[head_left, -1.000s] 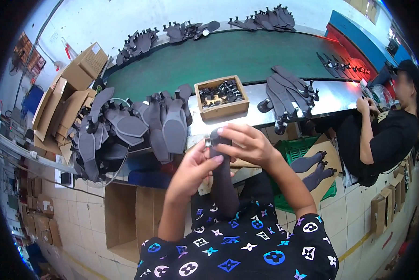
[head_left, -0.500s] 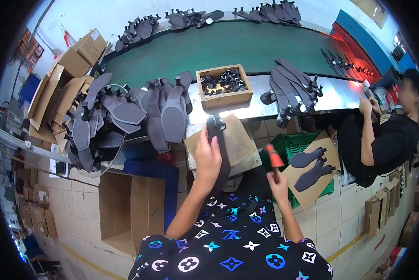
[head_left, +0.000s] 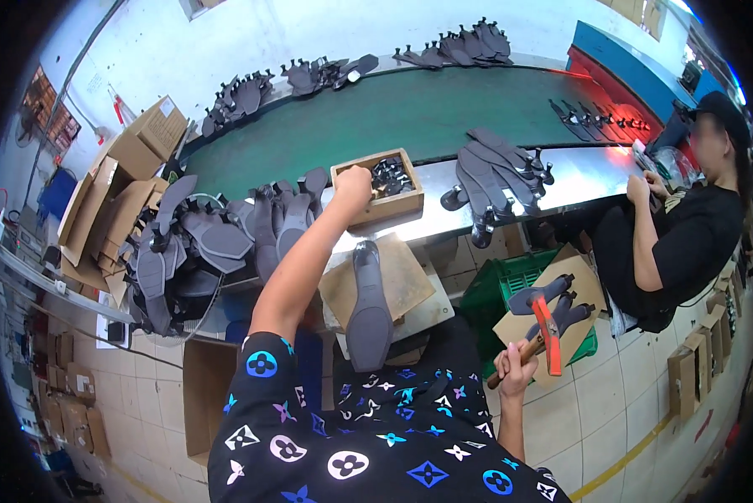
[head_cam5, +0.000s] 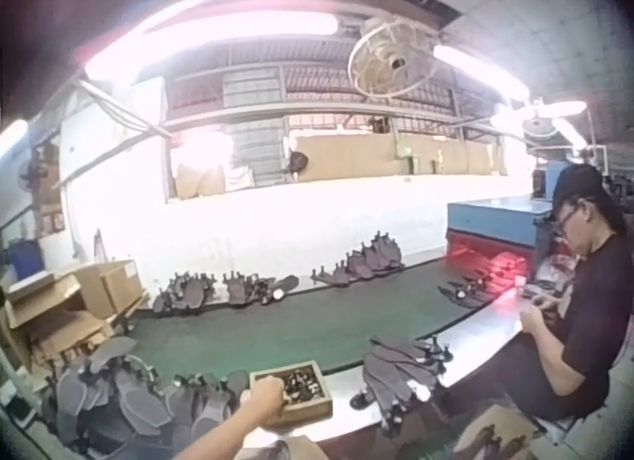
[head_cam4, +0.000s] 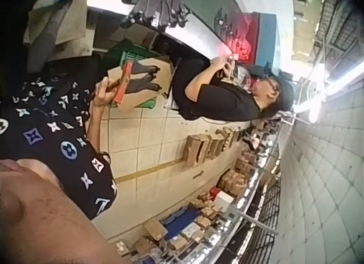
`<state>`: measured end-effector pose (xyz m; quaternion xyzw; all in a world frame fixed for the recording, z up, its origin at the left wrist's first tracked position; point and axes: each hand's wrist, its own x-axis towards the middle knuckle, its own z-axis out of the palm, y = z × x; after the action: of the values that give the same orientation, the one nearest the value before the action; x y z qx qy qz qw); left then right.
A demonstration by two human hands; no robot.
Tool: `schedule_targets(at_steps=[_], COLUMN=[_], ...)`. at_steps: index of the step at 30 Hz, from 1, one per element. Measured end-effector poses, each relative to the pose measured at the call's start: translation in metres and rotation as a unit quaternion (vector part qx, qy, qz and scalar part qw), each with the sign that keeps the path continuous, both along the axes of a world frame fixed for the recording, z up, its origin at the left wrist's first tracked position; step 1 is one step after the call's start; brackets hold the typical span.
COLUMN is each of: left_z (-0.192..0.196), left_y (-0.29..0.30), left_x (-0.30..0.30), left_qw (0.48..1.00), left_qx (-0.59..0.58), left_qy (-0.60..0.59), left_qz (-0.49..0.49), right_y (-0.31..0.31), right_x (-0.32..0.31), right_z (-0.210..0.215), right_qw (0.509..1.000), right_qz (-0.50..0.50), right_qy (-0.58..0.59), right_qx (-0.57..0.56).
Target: Assembling shoe soles and heel tips using a hammer.
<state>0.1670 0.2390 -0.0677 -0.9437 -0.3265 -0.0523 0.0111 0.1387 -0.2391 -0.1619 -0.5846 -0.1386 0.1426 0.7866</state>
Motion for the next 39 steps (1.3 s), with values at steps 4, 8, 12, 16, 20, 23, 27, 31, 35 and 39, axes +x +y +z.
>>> schedule_targets(at_steps=[4,8,12,16,20,23,27,31,35,39], left_z=[-0.001,-0.016,-0.009,-0.002,-0.006,-0.016,-0.02,-0.029,-0.007,0.01], left_y=[0.007,0.019,0.016,0.032,0.058,0.049,0.033,0.023,0.037,0.043], left_x=[0.016,0.011,0.002,-0.011,-0.015,-0.006,0.016,0.038,0.029,0.015], left_qw=[0.999,0.999,0.997,0.991,0.979,0.969,0.938,0.967,0.969,0.973], left_qx=[0.032,0.026,0.025,-0.001,-0.092,-0.083,-0.098,-0.092,-0.118,-0.095], left_qy=[0.008,-0.015,-0.066,-0.118,-0.015,-0.103,-0.195,-0.069,0.056,0.053], left_qz=[0.011,0.017,-0.028,-0.061,-0.183,-0.21,-0.268,-0.225,-0.208,-0.204], right_y=[0.017,0.026,0.034,0.046,0.056,0.057,0.061,0.06,0.057,0.057], right_x=[0.005,0.006,0.005,0.002,-0.001,-0.004,-0.008,-0.004,-0.001,0.002], right_z=[0.006,0.015,0.03,0.036,0.037,0.027,0.032,0.027,0.026,0.029], right_qw=[0.996,0.991,0.995,0.993,0.992,0.993,0.992,0.992,0.992,0.993], right_qz=[-0.002,0.044,0.059,0.076,0.088,0.092,0.098,0.1,0.094,0.094], right_qy=[-0.034,-0.071,-0.066,-0.08,-0.09,-0.079,-0.075,-0.077,-0.084,-0.07], right_qx=[0.085,0.107,0.038,0.031,0.016,0.013,0.018,0.005,-0.003,-0.002])
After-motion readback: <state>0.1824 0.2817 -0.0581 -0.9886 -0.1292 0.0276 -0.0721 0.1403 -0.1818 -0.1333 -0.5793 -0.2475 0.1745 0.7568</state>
